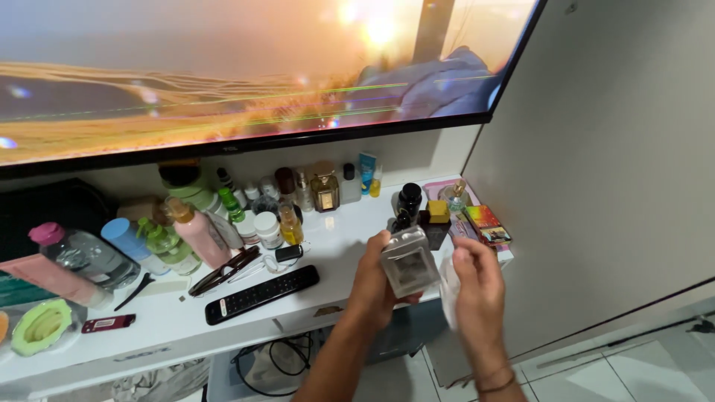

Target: Cleaning various cosmetic bottles and the vanity table surface using wet wipes.

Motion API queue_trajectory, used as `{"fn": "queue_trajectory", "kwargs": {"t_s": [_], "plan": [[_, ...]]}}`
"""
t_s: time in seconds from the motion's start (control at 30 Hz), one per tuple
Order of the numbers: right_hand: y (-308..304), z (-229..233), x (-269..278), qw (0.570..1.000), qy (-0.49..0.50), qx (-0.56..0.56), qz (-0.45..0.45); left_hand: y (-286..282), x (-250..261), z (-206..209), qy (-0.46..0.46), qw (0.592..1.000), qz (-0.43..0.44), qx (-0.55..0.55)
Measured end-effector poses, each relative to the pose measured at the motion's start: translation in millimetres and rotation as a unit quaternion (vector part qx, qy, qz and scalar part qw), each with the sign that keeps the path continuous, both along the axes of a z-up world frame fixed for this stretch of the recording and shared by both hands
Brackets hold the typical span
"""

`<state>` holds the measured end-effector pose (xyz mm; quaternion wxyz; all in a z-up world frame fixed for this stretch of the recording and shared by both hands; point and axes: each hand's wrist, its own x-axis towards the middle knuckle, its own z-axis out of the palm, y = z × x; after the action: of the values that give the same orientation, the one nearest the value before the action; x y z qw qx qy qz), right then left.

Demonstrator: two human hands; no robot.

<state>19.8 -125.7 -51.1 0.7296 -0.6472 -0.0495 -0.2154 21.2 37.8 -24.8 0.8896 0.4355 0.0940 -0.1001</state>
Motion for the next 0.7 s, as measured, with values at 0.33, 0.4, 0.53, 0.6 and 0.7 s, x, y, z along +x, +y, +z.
{"fn": "queue_trajectory", "kwargs": {"t_s": [0.33, 0.4, 0.53, 0.6, 0.7], "plan": [[-3, 19, 12, 0.917, 0.08, -0.174, 0.349, 22, 15, 2, -0.012, 0.985, -0.151, 0.081], [3, 16, 14, 0.945, 0.05, -0.187, 0.263, 19, 14, 14, 0.028, 0.987, -0.09, 0.132], [16, 14, 16, 0.966, 0.06, -0.162, 0.194, 13, 1, 16, 0.106, 0.988, 0.045, 0.101], [23, 13, 17, 0.972, -0.001, -0.218, 0.082, 10, -7, -2, -0.125, 0.831, 0.314, 0.443], [26, 5, 16, 0.95, -0.024, -0.31, -0.023, 1, -25, 6, -0.122, 0.853, 0.243, 0.445]]}}
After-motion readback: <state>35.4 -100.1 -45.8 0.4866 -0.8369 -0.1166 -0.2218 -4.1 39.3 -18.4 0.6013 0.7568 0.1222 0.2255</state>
